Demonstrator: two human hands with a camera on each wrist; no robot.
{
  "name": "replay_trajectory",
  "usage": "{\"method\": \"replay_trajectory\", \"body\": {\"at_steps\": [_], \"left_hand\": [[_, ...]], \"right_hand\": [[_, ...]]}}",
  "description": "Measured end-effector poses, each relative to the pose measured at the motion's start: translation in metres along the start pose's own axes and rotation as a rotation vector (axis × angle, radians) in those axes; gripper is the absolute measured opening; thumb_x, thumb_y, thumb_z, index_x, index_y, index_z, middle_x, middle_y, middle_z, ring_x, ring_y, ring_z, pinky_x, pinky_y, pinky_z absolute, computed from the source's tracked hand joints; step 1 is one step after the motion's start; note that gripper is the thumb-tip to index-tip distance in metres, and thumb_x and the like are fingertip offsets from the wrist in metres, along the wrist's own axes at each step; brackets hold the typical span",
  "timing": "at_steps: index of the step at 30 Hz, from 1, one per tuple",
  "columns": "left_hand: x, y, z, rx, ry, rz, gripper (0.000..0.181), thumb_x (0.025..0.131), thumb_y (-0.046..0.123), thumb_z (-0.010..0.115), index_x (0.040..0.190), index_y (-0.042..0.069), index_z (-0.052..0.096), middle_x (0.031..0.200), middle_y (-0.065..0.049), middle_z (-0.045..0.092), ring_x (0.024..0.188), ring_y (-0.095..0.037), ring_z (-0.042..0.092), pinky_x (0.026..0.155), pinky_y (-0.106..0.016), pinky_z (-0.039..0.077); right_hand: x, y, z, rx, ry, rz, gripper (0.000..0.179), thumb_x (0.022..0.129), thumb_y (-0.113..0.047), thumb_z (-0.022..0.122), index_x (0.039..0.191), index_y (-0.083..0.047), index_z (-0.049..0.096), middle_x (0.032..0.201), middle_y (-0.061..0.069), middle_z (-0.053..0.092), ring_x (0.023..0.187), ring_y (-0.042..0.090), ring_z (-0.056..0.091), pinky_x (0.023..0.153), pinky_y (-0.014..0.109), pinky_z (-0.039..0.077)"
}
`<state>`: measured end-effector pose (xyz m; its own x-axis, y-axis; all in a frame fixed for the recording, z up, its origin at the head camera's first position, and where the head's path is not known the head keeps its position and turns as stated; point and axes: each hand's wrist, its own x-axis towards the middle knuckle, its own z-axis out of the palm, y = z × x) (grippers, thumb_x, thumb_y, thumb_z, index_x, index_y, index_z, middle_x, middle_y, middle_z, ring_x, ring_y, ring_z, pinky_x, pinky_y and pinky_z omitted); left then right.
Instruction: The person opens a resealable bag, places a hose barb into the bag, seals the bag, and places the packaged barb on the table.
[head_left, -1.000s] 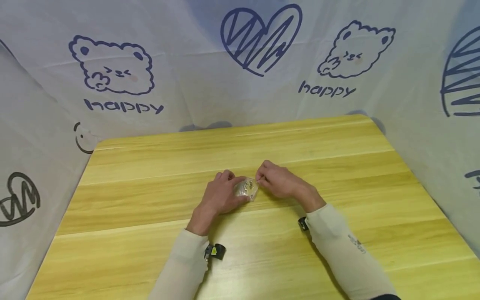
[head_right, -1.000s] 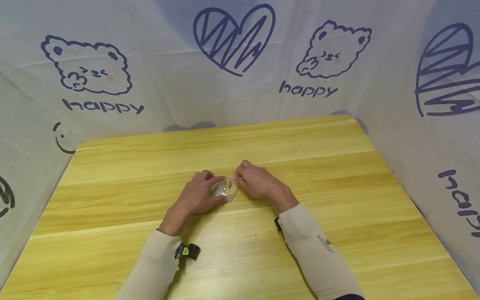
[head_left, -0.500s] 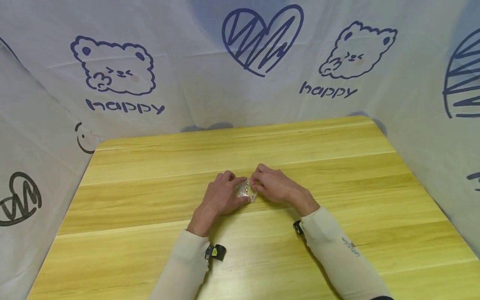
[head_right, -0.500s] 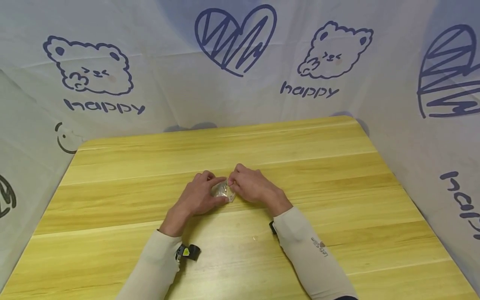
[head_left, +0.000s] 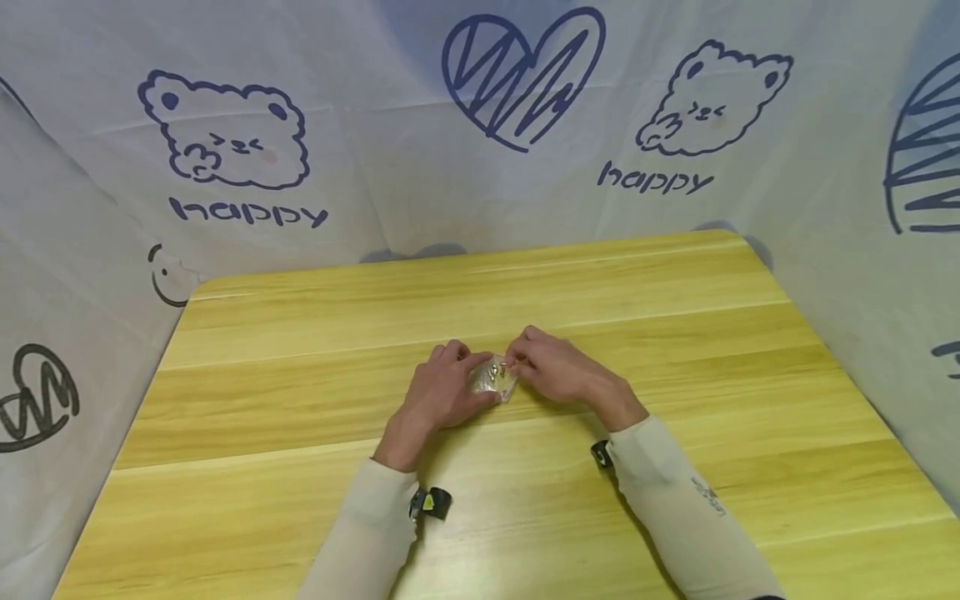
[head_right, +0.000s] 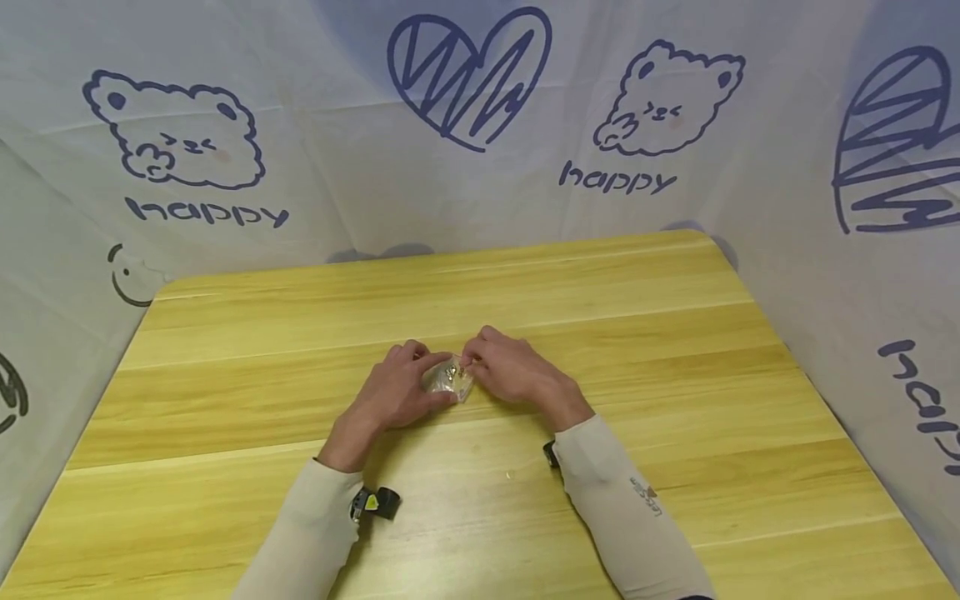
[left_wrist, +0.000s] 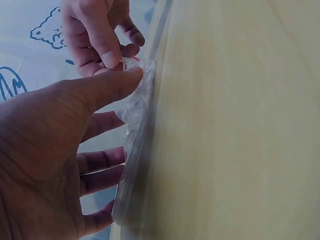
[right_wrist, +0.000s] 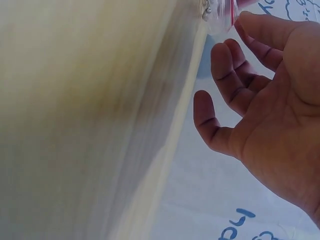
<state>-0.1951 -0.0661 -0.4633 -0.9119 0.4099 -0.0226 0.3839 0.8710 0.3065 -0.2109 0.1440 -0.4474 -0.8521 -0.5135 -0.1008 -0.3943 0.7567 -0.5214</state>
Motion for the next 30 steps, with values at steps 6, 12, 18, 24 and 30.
{"method": "replay_trajectory", "body": {"at_steps": [6, 12, 18, 24, 30], "left_hand": [[0.001, -0.001, 0.0, -0.025, -0.023, -0.002, 0.067, 0.085, 0.058, 0.063, 0.142, 0.025, 0.05, 0.127, -0.007, 0.052, 0.11, -0.025, 0.049, 0.087, -0.044, 0.047], [0.003, -0.003, -0.003, -0.115, -0.032, -0.04, 0.066, 0.091, 0.059, 0.055, 0.145, 0.023, 0.045, 0.131, -0.008, 0.052, 0.118, -0.028, 0.048, 0.097, -0.047, 0.043], [0.004, -0.008, -0.008, -0.216, 0.048, -0.071, 0.055, 0.096, 0.05, 0.052, 0.142, 0.02, 0.047, 0.133, -0.01, 0.052, 0.122, -0.031, 0.048, 0.103, -0.049, 0.04], [0.001, -0.018, -0.014, -0.22, 0.064, -0.087, 0.042, 0.097, 0.032, 0.053, 0.136, 0.016, 0.054, 0.131, -0.012, 0.054, 0.12, -0.031, 0.048, 0.099, -0.048, 0.042], [-0.001, -0.023, -0.017, -0.167, 0.01, -0.091, 0.046, 0.088, 0.025, 0.057, 0.133, 0.017, 0.056, 0.129, -0.011, 0.054, 0.116, -0.03, 0.049, 0.095, -0.048, 0.043]], "right_hand": [[-0.004, 0.008, -0.002, 0.091, -0.012, 0.023, 0.03, 0.098, -0.009, 0.046, 0.127, -0.008, 0.055, 0.106, 0.002, 0.06, 0.099, 0.017, 0.057, 0.092, 0.037, 0.047], [-0.011, 0.011, -0.002, 0.156, -0.078, 0.087, 0.048, 0.095, -0.007, 0.044, 0.142, -0.006, 0.042, 0.113, 0.002, 0.062, 0.105, 0.017, 0.057, 0.098, 0.039, 0.045], [-0.015, 0.009, -0.001, 0.195, -0.094, 0.099, 0.061, 0.09, -0.01, 0.052, 0.147, -0.005, 0.035, 0.11, 0.002, 0.058, 0.092, 0.014, 0.053, 0.089, 0.034, 0.044], [-0.016, 0.006, 0.002, 0.194, -0.108, 0.094, 0.063, 0.092, -0.013, 0.056, 0.148, 0.0, 0.032, 0.107, 0.002, 0.058, 0.086, 0.012, 0.051, 0.088, 0.033, 0.043], [-0.016, 0.005, 0.003, 0.161, -0.105, 0.075, 0.057, 0.093, -0.013, 0.057, 0.144, 0.001, 0.038, 0.105, 0.002, 0.058, 0.088, 0.013, 0.051, 0.091, 0.034, 0.043]]}}
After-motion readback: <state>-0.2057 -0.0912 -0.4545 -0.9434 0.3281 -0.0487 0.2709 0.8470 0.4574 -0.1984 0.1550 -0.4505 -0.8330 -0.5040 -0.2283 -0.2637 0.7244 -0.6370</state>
